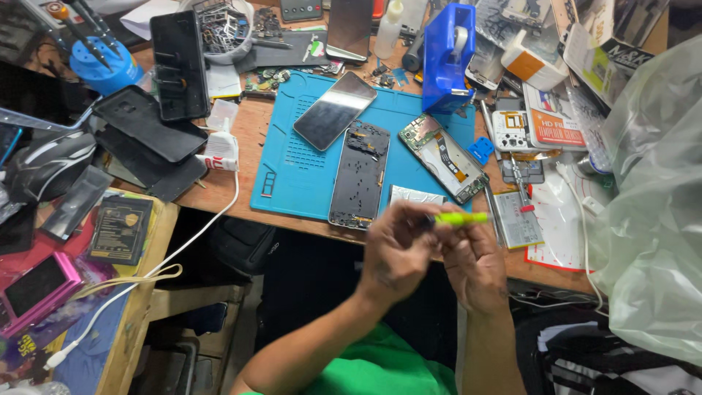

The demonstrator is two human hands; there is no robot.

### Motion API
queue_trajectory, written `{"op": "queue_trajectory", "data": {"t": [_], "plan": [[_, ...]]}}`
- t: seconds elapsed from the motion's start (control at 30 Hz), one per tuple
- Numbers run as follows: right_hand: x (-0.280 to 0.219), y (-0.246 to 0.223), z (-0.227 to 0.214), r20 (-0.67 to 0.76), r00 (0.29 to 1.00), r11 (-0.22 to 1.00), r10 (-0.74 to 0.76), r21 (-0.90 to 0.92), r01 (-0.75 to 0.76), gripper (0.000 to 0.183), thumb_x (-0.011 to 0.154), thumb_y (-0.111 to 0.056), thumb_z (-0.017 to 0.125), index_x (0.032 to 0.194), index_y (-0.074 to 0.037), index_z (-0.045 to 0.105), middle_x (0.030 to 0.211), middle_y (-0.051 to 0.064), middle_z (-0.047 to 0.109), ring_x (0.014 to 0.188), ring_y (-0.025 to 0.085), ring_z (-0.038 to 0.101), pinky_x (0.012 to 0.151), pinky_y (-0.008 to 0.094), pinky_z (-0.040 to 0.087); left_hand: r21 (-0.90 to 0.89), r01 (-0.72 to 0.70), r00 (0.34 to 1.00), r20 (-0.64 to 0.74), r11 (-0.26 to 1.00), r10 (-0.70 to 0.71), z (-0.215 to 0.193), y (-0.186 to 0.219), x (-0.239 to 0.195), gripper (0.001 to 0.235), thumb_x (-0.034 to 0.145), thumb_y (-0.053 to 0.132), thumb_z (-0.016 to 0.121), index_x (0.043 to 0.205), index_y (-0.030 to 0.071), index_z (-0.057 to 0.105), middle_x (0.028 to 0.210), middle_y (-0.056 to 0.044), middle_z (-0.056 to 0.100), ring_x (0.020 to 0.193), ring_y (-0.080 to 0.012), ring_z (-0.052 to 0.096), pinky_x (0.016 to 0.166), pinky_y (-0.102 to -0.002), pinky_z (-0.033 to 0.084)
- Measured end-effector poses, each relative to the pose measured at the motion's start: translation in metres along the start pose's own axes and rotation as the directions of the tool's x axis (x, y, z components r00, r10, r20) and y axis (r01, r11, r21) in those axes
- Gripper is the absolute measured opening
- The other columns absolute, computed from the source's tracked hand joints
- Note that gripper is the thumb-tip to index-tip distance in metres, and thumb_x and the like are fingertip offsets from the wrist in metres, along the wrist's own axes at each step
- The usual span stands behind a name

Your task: The person removes the back cover of a smartphone, disconnects the battery, and extracts the old battery. They then apply adhesive to a new battery, peel off the protective film, and prepare it for installation. The person handles the phone, battery, and tools throughout the process.

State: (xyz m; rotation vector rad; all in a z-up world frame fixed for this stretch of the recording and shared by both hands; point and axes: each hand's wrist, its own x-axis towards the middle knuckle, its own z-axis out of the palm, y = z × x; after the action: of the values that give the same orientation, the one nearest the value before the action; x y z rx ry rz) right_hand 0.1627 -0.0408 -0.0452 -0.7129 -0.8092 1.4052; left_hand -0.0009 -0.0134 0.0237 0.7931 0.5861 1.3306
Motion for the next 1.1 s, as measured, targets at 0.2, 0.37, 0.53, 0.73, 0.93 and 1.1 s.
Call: {"op": "queue_trajectory", "data": {"t": [0.2, 0.37, 0.53, 0.73, 0.93, 1.1], "plan": [[0.002, -0.003, 0.003, -0.024, 0.986, 0.978, -0.166, -0.131, 0.162, 0.024, 0.110, -0.009, 0.060, 0.129, 0.003, 0.054, 0.129, 0.018, 0.064, 0.113, 0.021, 0.067, 0.098, 0.033, 0.056, 0.687, -0.094, 0.993, 0.009, 0.721, 0.121, -0.014, -0.022, -0.016, 0.027, 0.087, 0.010, 0.080, 0.111, 0.003, 0.070, 0.109, -0.014, 0.068, 0.090, -0.0245, 0.067, 0.080, -0.034, 0.056], [0.031, -0.020, 0.006, -0.045, 0.969, 0.793, -0.243, -0.585, 0.172, 0.017, 0.110, -0.015, 0.055, 0.121, -0.003, 0.050, 0.112, 0.017, 0.074, 0.084, 0.016, 0.071, 0.079, 0.028, 0.060, 0.843, -0.303, 0.948, 0.219, 0.444, 0.232, -0.029, -0.016, -0.031, 0.031, 0.091, 0.010, 0.074, 0.120, 0.004, 0.066, 0.127, -0.014, 0.063, 0.121, -0.0324, 0.058, 0.104, -0.040, 0.046], [0.046, -0.032, 0.012, -0.029, 0.977, 0.657, -0.212, -0.745, 0.121, 0.021, 0.106, -0.010, 0.060, 0.123, -0.001, 0.051, 0.111, 0.016, 0.074, 0.086, 0.014, 0.071, 0.078, 0.028, 0.059, 0.859, -0.426, 0.901, 0.377, 0.284, 0.212, -0.041, -0.026, -0.027, 0.033, 0.090, 0.005, 0.070, 0.122, 0.003, 0.065, 0.134, -0.015, 0.060, 0.131, -0.0305, 0.053, 0.112, -0.043, 0.034], [0.041, -0.035, 0.013, -0.048, 0.973, 0.532, -0.224, -0.843, 0.081, 0.027, 0.101, -0.009, 0.067, 0.125, 0.000, 0.056, 0.108, 0.012, 0.075, 0.090, 0.014, 0.071, 0.081, 0.027, 0.058, 0.879, -0.444, 0.887, 0.404, 0.175, 0.223, -0.040, -0.037, -0.029, 0.031, 0.091, 0.006, 0.067, 0.122, 0.000, 0.065, 0.137, -0.018, 0.058, 0.134, -0.0290, 0.053, 0.113, -0.044, 0.030], [0.039, -0.022, 0.014, 0.002, 0.965, 0.449, -0.264, -0.885, 0.125, 0.026, 0.099, -0.010, 0.071, 0.121, 0.000, 0.060, 0.104, 0.011, 0.076, 0.091, 0.014, 0.072, 0.081, 0.027, 0.057, 0.893, -0.436, 0.891, 0.411, 0.111, 0.194, -0.034, -0.034, -0.029, 0.038, 0.089, 0.007, 0.066, 0.126, -0.002, 0.062, 0.136, -0.021, 0.056, 0.133, -0.0312, 0.050, 0.114, -0.046, 0.028], [0.041, -0.015, 0.019, -0.004, 0.966, 0.352, -0.260, -0.932, 0.091, 0.023, 0.097, -0.011, 0.072, 0.115, 0.000, 0.065, 0.099, 0.008, 0.077, 0.086, 0.014, 0.073, 0.078, 0.029, 0.058, 0.892, -0.425, 0.902, 0.403, 0.154, 0.155, -0.034, -0.029, -0.027, 0.046, 0.089, 0.006, 0.066, 0.133, -0.005, 0.057, 0.134, -0.019, 0.054, 0.131, -0.0315, 0.050, 0.118, -0.046, 0.030]]}}
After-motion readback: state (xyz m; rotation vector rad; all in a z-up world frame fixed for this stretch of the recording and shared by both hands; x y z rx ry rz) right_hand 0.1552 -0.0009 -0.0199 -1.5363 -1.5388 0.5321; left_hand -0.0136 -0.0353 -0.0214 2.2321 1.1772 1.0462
